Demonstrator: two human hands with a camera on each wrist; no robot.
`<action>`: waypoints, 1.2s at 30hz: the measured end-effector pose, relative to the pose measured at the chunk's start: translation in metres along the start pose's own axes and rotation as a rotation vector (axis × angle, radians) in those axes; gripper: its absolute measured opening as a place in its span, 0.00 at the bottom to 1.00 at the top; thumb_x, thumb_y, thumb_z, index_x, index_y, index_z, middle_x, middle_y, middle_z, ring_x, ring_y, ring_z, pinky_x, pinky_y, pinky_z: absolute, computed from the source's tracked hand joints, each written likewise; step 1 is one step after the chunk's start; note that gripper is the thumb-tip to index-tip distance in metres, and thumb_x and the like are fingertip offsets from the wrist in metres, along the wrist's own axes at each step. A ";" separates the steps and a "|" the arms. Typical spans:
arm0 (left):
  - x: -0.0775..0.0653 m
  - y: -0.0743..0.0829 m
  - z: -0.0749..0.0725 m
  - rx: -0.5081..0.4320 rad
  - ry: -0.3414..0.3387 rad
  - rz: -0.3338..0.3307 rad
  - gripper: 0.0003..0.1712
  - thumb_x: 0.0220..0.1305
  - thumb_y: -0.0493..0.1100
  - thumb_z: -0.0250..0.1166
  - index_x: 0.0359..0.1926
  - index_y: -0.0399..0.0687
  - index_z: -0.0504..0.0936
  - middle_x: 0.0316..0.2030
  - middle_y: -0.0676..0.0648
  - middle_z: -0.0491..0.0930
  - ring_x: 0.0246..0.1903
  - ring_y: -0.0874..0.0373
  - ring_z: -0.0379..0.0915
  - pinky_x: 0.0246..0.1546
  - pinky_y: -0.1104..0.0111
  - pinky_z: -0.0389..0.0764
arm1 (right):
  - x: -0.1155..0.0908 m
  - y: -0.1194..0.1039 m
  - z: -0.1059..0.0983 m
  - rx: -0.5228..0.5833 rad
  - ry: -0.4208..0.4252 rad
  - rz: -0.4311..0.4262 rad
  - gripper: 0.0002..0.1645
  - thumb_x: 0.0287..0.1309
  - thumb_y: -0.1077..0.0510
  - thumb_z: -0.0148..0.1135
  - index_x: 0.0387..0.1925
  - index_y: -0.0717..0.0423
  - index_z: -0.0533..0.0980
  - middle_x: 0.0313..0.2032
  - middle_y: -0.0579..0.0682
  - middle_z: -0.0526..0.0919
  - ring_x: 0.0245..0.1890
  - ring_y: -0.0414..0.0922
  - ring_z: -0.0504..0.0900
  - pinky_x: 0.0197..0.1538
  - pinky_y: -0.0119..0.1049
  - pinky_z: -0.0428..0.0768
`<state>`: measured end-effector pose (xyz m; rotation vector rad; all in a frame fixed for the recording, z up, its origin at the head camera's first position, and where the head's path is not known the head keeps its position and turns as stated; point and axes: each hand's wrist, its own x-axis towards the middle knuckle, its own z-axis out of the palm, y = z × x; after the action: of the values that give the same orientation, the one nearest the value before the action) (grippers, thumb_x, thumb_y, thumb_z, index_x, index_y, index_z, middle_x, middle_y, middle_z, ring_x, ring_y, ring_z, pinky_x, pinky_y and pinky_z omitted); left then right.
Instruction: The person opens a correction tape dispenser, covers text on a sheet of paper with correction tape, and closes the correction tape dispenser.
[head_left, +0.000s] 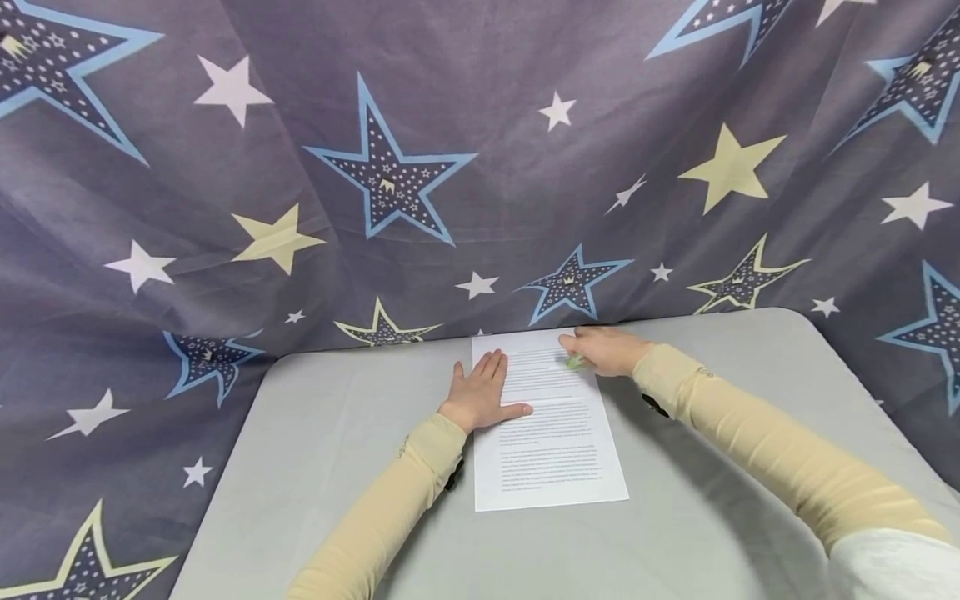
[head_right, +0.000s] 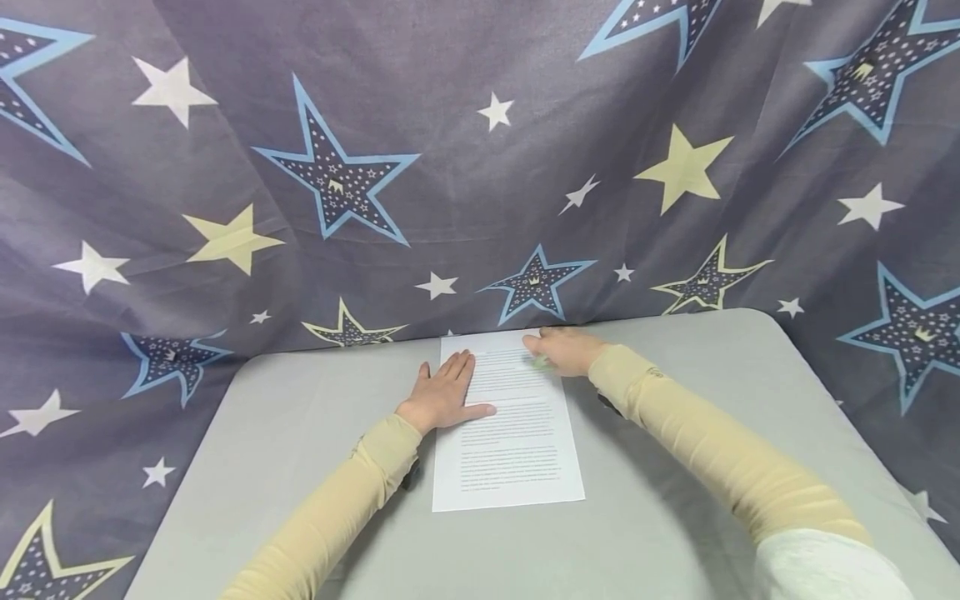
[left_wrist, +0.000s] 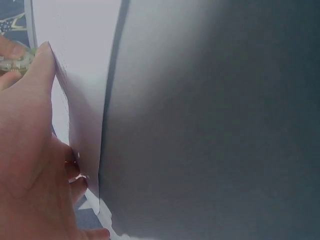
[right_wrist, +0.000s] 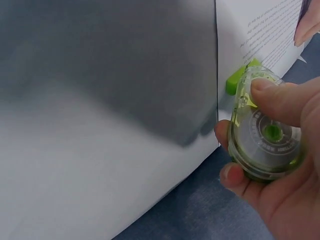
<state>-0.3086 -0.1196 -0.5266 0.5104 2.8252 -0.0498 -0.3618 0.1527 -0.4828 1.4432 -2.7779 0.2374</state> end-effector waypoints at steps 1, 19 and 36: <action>-0.001 0.001 -0.001 -0.003 0.002 0.000 0.65 0.64 0.83 0.51 0.84 0.44 0.45 0.84 0.45 0.42 0.82 0.50 0.38 0.75 0.36 0.46 | -0.001 0.000 0.000 0.000 -0.007 0.009 0.19 0.60 0.71 0.67 0.38 0.51 0.66 0.29 0.47 0.72 0.25 0.47 0.73 0.34 0.43 0.79; -0.013 0.005 -0.006 -0.095 0.135 0.053 0.51 0.64 0.75 0.63 0.73 0.44 0.66 0.79 0.36 0.56 0.79 0.43 0.50 0.71 0.28 0.46 | -0.020 0.005 0.004 0.297 0.098 0.072 0.15 0.65 0.72 0.64 0.45 0.57 0.69 0.39 0.54 0.80 0.37 0.47 0.79 0.42 0.45 0.80; -0.017 0.011 0.009 -0.062 0.321 0.040 0.43 0.62 0.74 0.66 0.62 0.46 0.75 0.59 0.41 0.75 0.59 0.45 0.71 0.60 0.43 0.67 | -0.052 -0.013 -0.003 0.303 0.162 0.094 0.11 0.70 0.64 0.64 0.48 0.59 0.72 0.37 0.48 0.79 0.33 0.39 0.75 0.40 0.40 0.79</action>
<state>-0.2875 -0.1160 -0.5304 0.6096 3.1141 0.1396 -0.3215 0.1876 -0.4818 1.2725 -2.7681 0.7688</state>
